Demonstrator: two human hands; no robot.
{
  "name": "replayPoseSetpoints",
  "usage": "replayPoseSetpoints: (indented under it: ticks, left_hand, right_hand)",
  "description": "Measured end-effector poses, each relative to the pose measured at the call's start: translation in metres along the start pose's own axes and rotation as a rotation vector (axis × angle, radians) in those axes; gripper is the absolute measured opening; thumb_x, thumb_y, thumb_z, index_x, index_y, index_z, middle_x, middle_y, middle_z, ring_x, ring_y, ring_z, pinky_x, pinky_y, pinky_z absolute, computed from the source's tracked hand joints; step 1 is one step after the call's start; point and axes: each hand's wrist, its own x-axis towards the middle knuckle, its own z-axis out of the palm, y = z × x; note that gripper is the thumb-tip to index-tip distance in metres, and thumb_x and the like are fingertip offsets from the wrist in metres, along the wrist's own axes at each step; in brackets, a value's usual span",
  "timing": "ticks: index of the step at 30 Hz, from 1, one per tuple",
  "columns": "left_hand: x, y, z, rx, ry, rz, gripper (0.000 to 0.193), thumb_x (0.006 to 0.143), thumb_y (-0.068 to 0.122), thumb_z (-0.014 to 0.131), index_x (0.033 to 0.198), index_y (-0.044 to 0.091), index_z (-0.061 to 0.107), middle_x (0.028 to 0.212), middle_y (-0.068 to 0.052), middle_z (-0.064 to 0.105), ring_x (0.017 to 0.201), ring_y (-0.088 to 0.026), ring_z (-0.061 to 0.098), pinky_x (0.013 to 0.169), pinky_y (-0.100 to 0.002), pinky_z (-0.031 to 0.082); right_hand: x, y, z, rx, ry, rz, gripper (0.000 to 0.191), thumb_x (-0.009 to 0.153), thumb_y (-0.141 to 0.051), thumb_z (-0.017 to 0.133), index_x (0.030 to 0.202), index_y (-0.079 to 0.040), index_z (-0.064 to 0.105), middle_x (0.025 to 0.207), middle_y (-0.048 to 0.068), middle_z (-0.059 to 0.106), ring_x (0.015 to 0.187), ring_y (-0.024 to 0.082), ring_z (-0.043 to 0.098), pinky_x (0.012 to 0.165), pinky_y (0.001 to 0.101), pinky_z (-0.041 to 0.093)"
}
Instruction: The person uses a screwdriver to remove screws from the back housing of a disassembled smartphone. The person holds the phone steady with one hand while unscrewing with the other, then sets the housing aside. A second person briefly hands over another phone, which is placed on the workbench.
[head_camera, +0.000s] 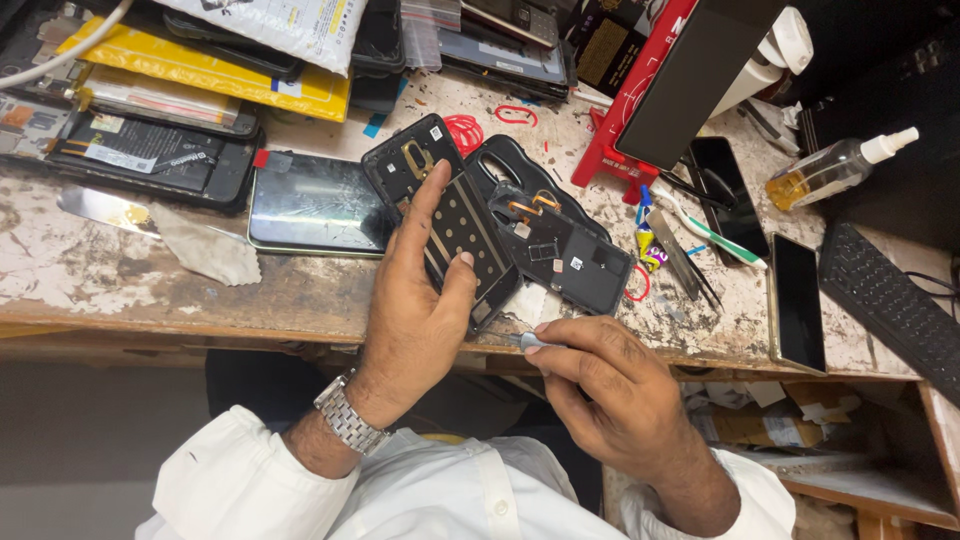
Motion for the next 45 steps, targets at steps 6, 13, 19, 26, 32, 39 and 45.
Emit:
replayPoseSetpoints:
  ticks: [6,13,19,26,32,39,45]
  left_hand:
    - [0.001,-0.001,-0.001,0.020,0.005,0.009,0.072,0.092,-0.006,0.057,0.159,0.002,0.033,0.154,-0.025,0.051,0.145,-0.033,0.052,0.120,-0.038,0.040]
    - [0.001,-0.002,-0.001,-0.013,-0.006,-0.025,0.072,0.092,-0.006,0.056,0.159,0.004,0.032,0.153,-0.024,0.050,0.141,-0.031,0.055,0.116,-0.036,0.045]
    - [0.002,-0.001,0.000,-0.008,0.000,-0.019,0.072,0.092,-0.006,0.057,0.159,0.004,0.033,0.153,-0.024,0.051,0.140,-0.030,0.056,0.115,-0.036,0.045]
    - [0.002,0.001,-0.004,0.006,-0.005,-0.022,0.072,0.092,-0.005,0.057,0.160,0.004,0.033,0.151,-0.024,0.052,0.139,-0.031,0.057,0.115,-0.037,0.045]
    - [0.001,0.002,-0.007,0.011,-0.003,0.000,0.073,0.092,-0.005,0.056,0.160,0.004,0.032,0.151,-0.025,0.052,0.140,-0.033,0.055,0.117,-0.038,0.043]
    - [-0.001,0.001,-0.011,0.045,0.009,-0.004,0.074,0.092,-0.005,0.057,0.161,0.005,0.032,0.150,-0.026,0.053,0.140,-0.034,0.056,0.117,-0.039,0.043]
    - [0.000,-0.001,-0.014,0.009,0.010,-0.001,0.074,0.091,-0.006,0.055,0.161,0.006,0.031,0.152,-0.025,0.052,0.141,-0.034,0.056,0.117,-0.038,0.044]
  right_hand:
    - [0.003,0.001,-0.003,-0.008,-0.051,-0.039,0.032,0.076,0.007,0.078,0.105,-0.003,0.069,0.110,0.012,0.069,0.100,0.027,0.073,0.085,0.0367,0.061]
    - [0.004,0.001,-0.002,-0.015,-0.058,-0.033,0.031,0.077,0.007,0.078,0.105,-0.002,0.069,0.110,0.012,0.069,0.100,0.026,0.074,0.084,0.0354,0.062]
    - [0.006,0.000,-0.003,-0.018,-0.068,-0.047,0.032,0.076,0.007,0.078,0.105,-0.002,0.069,0.110,0.012,0.069,0.100,0.027,0.073,0.084,0.0363,0.062]
    - [0.012,-0.004,-0.003,-0.065,-0.096,-0.078,0.034,0.075,0.006,0.079,0.106,-0.002,0.068,0.109,0.013,0.068,0.097,0.028,0.072,0.080,0.0364,0.061]
    - [0.021,-0.012,-0.008,-0.100,-0.167,-0.138,0.036,0.076,0.004,0.080,0.109,0.000,0.067,0.111,0.014,0.067,0.096,0.029,0.071,0.078,0.0373,0.060]
    - [0.031,-0.023,-0.007,-0.225,-0.253,-0.126,0.028,0.084,-0.004,0.078,0.110,0.000,0.068,0.107,0.014,0.068,0.085,0.026,0.070,0.069,0.0364,0.057]
    - [0.037,-0.027,-0.007,-0.166,-0.249,-0.106,0.032,0.087,-0.012,0.078,0.114,0.001,0.065,0.110,0.015,0.066,0.087,0.028,0.069,0.073,0.0370,0.057]
